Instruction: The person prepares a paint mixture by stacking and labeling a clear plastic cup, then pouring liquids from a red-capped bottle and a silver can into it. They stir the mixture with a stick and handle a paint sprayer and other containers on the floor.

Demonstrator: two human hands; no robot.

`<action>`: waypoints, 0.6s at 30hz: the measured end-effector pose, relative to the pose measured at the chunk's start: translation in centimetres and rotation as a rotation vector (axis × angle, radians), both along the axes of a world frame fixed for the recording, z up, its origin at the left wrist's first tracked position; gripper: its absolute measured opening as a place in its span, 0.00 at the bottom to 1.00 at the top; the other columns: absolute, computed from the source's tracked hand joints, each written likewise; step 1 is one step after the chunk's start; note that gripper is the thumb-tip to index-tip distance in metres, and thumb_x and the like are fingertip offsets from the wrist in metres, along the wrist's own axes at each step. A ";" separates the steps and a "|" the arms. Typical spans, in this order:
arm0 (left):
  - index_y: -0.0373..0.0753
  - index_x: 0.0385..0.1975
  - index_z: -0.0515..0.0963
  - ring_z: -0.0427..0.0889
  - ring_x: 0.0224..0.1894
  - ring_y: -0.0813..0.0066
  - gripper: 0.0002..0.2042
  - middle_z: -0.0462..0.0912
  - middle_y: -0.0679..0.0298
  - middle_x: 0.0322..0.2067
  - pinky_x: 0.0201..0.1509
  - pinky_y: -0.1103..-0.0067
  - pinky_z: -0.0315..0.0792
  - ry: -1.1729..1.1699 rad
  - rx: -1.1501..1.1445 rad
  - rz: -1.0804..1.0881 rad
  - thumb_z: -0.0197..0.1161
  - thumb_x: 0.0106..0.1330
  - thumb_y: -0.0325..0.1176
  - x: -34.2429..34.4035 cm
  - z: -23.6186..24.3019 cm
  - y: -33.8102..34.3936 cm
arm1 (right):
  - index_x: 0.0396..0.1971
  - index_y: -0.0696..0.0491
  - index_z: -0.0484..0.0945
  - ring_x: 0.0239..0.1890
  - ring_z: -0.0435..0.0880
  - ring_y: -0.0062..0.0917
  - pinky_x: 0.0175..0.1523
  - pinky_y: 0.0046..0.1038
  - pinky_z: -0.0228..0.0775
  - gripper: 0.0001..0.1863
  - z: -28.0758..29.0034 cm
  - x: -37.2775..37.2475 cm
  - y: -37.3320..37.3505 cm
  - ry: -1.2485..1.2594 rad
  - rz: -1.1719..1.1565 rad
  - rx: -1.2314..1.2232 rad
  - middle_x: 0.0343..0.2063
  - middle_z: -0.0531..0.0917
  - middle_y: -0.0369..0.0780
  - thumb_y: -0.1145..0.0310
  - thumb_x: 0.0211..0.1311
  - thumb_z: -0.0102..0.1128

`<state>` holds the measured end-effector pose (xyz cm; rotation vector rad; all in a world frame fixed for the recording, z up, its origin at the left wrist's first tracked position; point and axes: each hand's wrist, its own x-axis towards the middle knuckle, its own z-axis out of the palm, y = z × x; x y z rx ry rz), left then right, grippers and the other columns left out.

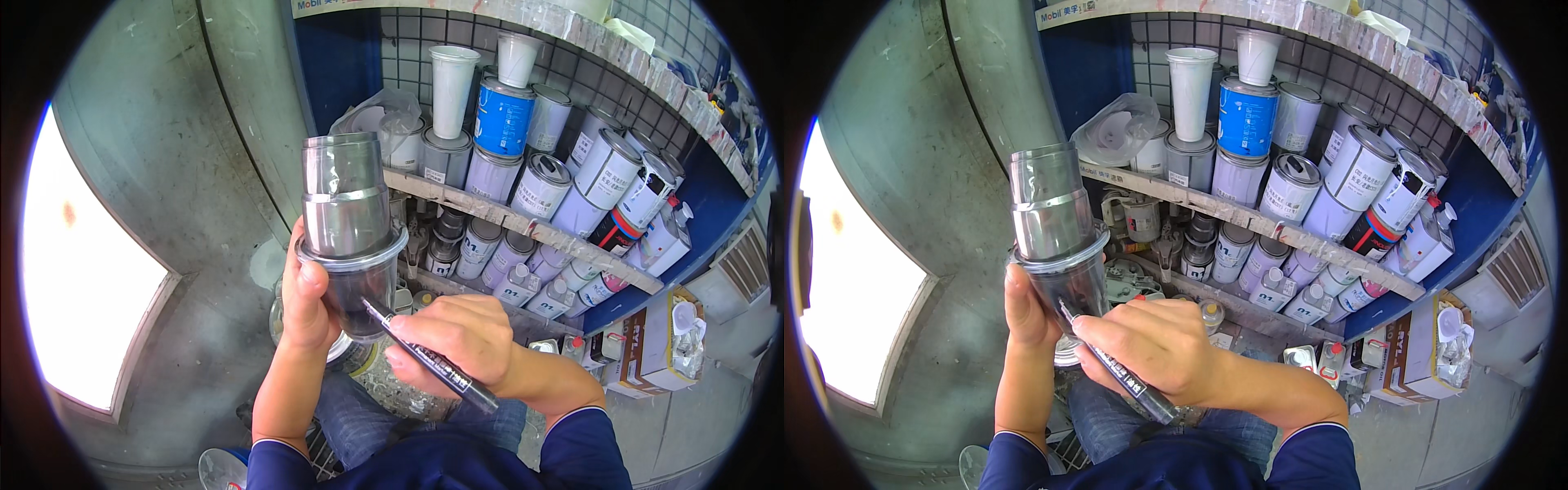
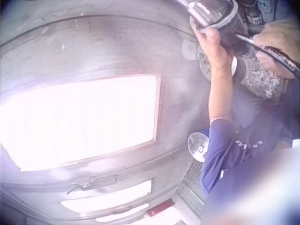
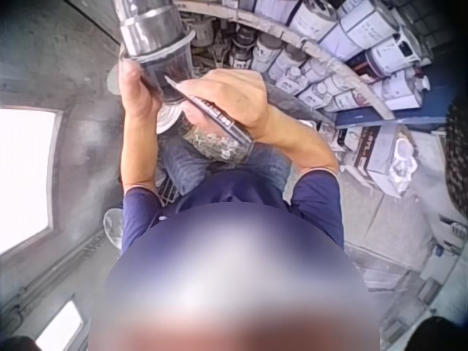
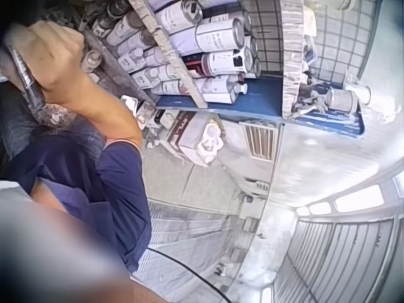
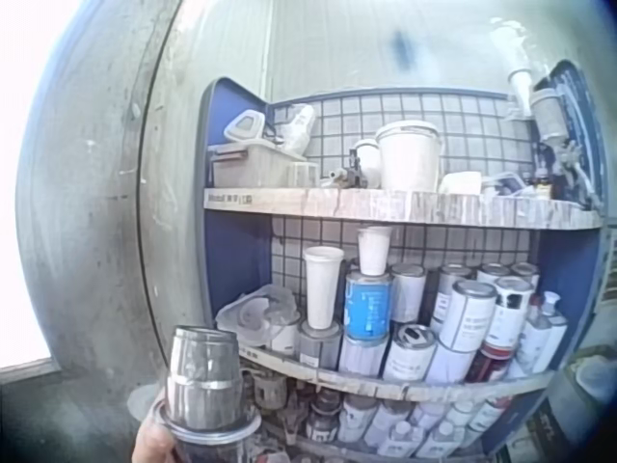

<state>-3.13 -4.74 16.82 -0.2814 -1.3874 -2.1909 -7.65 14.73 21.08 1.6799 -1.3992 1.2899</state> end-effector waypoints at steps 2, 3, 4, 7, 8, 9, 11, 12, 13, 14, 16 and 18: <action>0.32 0.70 0.60 0.81 0.58 0.59 0.51 0.77 0.51 0.59 0.62 0.64 0.79 -0.043 0.080 -0.024 0.75 0.55 0.63 0.3 1.0 0.5 | 0.46 0.61 0.78 0.17 0.81 0.28 0.20 0.28 0.72 0.20 0.0 0.0 0.1 -0.002 -0.009 0.004 0.24 0.86 0.42 0.75 0.54 0.75; 0.33 0.69 0.59 0.81 0.57 0.64 0.53 0.77 0.54 0.57 0.61 0.66 0.79 -0.064 0.121 -0.036 0.79 0.51 0.61 0.4 1.5 0.8 | 0.46 0.61 0.78 0.17 0.81 0.28 0.20 0.28 0.72 0.20 -0.1 0.0 0.1 -0.002 -0.008 0.004 0.25 0.86 0.42 0.75 0.54 0.75; 0.34 0.69 0.59 0.81 0.57 0.64 0.53 0.77 0.54 0.57 0.61 0.67 0.79 -0.056 0.117 -0.015 0.79 0.51 0.61 0.5 1.8 1.1 | 0.46 0.61 0.78 0.17 0.81 0.28 0.20 0.28 0.72 0.20 -0.1 -0.1 0.2 -0.002 -0.008 0.003 0.25 0.86 0.42 0.75 0.54 0.75; 0.34 0.69 0.59 0.82 0.56 0.64 0.53 0.77 0.54 0.57 0.60 0.67 0.79 -0.040 0.103 0.036 0.80 0.51 0.61 0.6 2.1 1.4 | 0.46 0.61 0.78 0.17 0.81 0.28 0.20 0.28 0.72 0.20 -0.2 -0.1 0.0 -0.001 0.006 0.000 0.25 0.86 0.42 0.75 0.54 0.75; 0.34 0.69 0.59 0.82 0.56 0.64 0.53 0.77 0.54 0.57 0.59 0.68 0.80 -0.036 0.099 0.035 0.80 0.51 0.60 0.6 2.2 1.4 | 0.47 0.61 0.78 0.17 0.81 0.28 0.20 0.28 0.72 0.20 -0.1 -0.1 0.0 0.003 0.008 -0.001 0.25 0.86 0.42 0.75 0.54 0.75; 0.34 0.69 0.59 0.82 0.55 0.65 0.53 0.77 0.54 0.57 0.59 0.68 0.80 -0.031 0.094 0.034 0.80 0.51 0.60 0.5 2.3 1.4 | 0.47 0.61 0.78 0.17 0.81 0.28 0.20 0.28 0.72 0.20 0.0 -0.1 0.1 0.004 0.007 0.003 0.25 0.86 0.42 0.75 0.54 0.75; 0.34 0.69 0.59 0.83 0.54 0.65 0.53 0.77 0.54 0.57 0.57 0.69 0.81 -0.023 0.093 0.045 0.80 0.50 0.60 0.5 2.2 1.3 | 0.47 0.61 0.78 0.17 0.81 0.28 0.20 0.28 0.72 0.20 0.1 -0.1 0.1 0.002 0.012 0.010 0.25 0.86 0.42 0.74 0.54 0.75; 0.34 0.69 0.59 0.83 0.54 0.65 0.54 0.77 0.55 0.57 0.56 0.69 0.81 -0.020 0.091 0.053 0.80 0.50 0.60 0.6 2.2 1.3 | 0.47 0.61 0.78 0.17 0.81 0.28 0.20 0.28 0.72 0.21 0.2 -0.1 0.1 0.002 0.008 0.013 0.24 0.86 0.42 0.74 0.54 0.75; 0.34 0.69 0.59 0.83 0.54 0.65 0.54 0.77 0.54 0.57 0.56 0.69 0.81 -0.017 0.092 0.060 0.80 0.50 0.60 0.6 2.1 1.2 | 0.47 0.61 0.78 0.17 0.81 0.28 0.20 0.28 0.72 0.21 0.2 0.0 0.1 0.003 0.005 0.016 0.24 0.86 0.42 0.74 0.54 0.75; 0.33 0.69 0.59 0.83 0.54 0.65 0.54 0.77 0.54 0.57 0.55 0.69 0.81 -0.012 0.095 0.065 0.80 0.50 0.60 0.5 2.0 1.2 | 0.47 0.61 0.78 0.17 0.81 0.28 0.20 0.28 0.72 0.21 0.3 0.0 0.1 0.005 -0.002 0.021 0.24 0.85 0.41 0.74 0.54 0.75; 0.33 0.69 0.59 0.83 0.53 0.65 0.54 0.77 0.54 0.57 0.55 0.69 0.81 -0.007 0.093 0.064 0.80 0.50 0.60 0.5 2.0 1.2 | 0.47 0.61 0.78 0.17 0.81 0.28 0.20 0.28 0.72 0.21 0.2 0.0 0.0 0.009 0.001 0.016 0.24 0.85 0.41 0.74 0.54 0.75; 0.33 0.69 0.58 0.83 0.54 0.65 0.54 0.77 0.54 0.57 0.55 0.69 0.81 -0.004 0.084 0.049 0.80 0.51 0.60 0.6 2.1 1.2 | 0.47 0.61 0.78 0.17 0.81 0.28 0.20 0.28 0.72 0.21 0.2 -0.1 0.0 0.013 0.001 0.011 0.24 0.85 0.41 0.74 0.54 0.75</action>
